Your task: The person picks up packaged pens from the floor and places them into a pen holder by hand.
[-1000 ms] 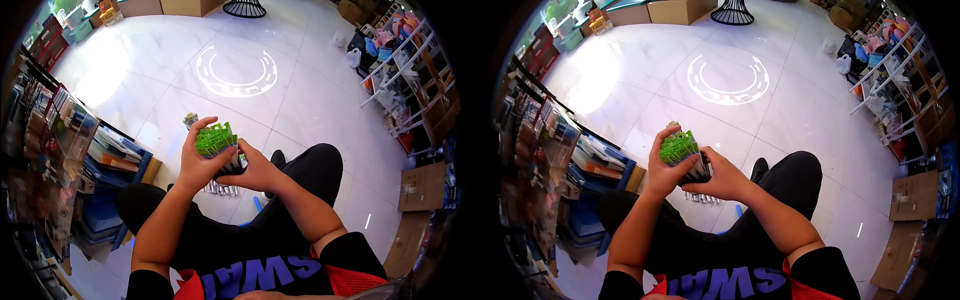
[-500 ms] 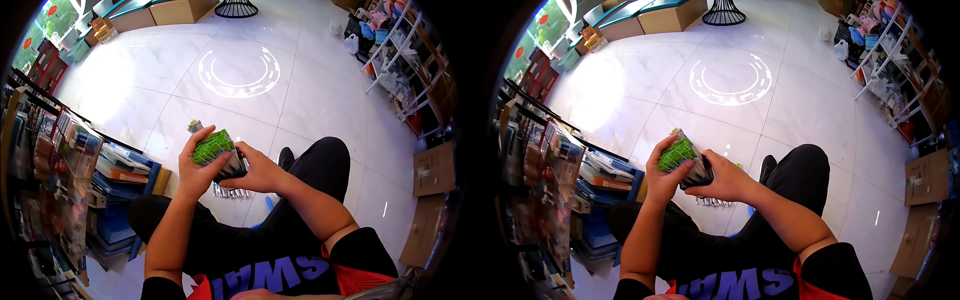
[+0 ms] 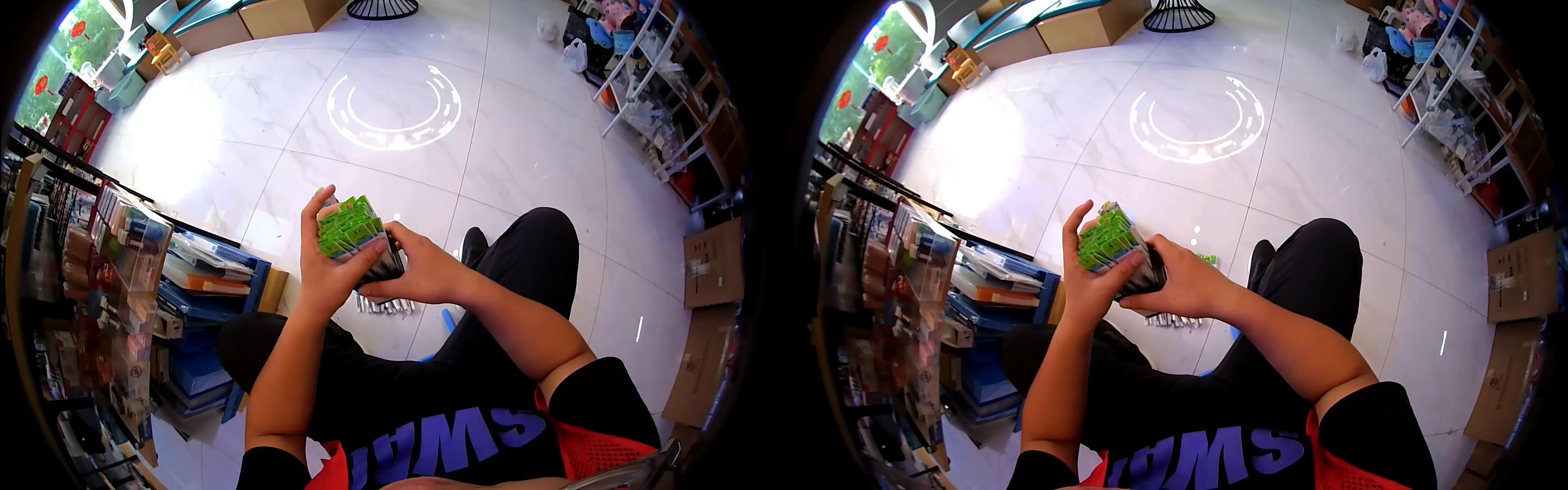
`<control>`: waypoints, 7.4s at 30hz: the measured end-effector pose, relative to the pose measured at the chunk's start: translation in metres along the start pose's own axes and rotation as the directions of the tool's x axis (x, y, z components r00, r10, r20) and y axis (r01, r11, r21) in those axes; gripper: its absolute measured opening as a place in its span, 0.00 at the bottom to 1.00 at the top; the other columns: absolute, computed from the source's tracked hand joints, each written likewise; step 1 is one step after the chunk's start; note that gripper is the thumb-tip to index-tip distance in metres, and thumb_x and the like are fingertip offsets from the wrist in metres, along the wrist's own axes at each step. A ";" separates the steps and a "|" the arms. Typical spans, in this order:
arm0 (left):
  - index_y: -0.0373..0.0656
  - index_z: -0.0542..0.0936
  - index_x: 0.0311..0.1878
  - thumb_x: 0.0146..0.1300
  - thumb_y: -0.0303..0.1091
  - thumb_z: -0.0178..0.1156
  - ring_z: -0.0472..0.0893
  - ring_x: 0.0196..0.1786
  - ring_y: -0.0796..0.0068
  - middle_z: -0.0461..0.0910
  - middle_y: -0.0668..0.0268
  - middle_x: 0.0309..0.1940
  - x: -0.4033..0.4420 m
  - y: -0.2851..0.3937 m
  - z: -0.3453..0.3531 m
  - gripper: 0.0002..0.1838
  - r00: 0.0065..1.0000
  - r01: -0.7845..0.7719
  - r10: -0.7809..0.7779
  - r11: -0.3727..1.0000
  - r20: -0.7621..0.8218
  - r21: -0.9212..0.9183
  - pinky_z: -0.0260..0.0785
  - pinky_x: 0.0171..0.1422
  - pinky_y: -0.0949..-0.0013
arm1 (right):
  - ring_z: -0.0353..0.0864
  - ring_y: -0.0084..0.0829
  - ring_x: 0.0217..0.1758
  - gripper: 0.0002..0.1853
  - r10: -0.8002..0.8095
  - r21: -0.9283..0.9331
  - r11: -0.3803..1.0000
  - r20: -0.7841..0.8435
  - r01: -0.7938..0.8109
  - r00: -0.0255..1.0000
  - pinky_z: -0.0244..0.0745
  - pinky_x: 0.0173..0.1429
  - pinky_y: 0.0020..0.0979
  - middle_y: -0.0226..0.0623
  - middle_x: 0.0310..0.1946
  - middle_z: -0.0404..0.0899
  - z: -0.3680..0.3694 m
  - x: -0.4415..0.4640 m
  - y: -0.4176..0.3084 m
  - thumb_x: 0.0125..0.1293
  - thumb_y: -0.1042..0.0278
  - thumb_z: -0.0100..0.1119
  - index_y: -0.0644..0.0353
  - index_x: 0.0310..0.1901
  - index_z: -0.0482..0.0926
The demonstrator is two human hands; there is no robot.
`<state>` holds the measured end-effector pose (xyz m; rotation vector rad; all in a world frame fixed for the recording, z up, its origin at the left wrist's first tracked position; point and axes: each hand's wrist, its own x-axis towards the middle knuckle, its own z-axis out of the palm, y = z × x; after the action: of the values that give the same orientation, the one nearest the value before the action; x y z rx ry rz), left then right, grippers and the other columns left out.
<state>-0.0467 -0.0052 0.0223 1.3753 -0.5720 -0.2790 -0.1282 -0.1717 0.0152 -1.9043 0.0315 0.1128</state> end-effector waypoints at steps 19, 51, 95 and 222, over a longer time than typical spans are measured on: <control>0.39 0.52 0.81 0.72 0.43 0.59 0.72 0.69 0.62 0.71 0.51 0.69 0.007 -0.004 -0.016 0.42 0.994 -0.108 0.111 0.974 0.003 -0.197 0.61 0.76 0.58 | 0.78 0.40 0.63 0.50 0.124 0.140 0.983 -0.020 -0.120 0.992 0.73 0.67 0.39 0.51 0.57 0.79 0.000 0.007 0.003 0.51 0.43 0.82 0.67 0.66 0.67; 0.39 0.67 0.70 0.62 0.54 0.74 0.83 0.58 0.66 0.79 0.57 0.57 0.035 -0.041 -0.050 0.42 0.889 0.454 -0.448 0.833 0.097 -0.317 0.80 0.58 0.57 | 0.76 0.37 0.65 0.44 -0.080 0.366 0.927 0.001 0.074 0.997 0.83 0.45 0.36 0.44 0.63 0.76 -0.002 0.095 0.025 0.74 0.25 0.43 0.59 0.74 0.66; 0.38 0.70 0.66 0.59 0.47 0.78 0.82 0.52 0.73 0.82 0.59 0.53 0.089 -0.092 -0.083 0.39 0.736 0.500 -0.593 0.801 -0.325 -0.329 0.76 0.55 0.70 | 0.85 0.45 0.55 0.18 0.705 -0.220 0.561 -0.378 -0.798 0.599 0.78 0.58 0.46 0.41 0.47 0.86 0.171 0.126 0.363 0.59 0.59 0.65 0.54 0.50 0.78; 0.36 0.70 0.65 0.63 0.47 0.75 0.82 0.55 0.71 0.81 0.59 0.53 0.075 -0.064 -0.033 0.36 0.776 0.566 -0.623 0.758 -0.101 -0.325 0.75 0.62 0.66 | 0.82 0.21 0.39 0.12 -0.184 0.381 0.836 -0.485 0.396 0.855 0.73 0.45 0.23 0.34 0.37 0.87 -0.112 0.173 -0.001 0.75 0.68 0.63 0.65 0.53 0.76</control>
<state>0.0425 -0.0283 -0.0263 1.2575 0.1069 -0.7036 0.0512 -0.2715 0.0368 -1.3876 0.0541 -0.4983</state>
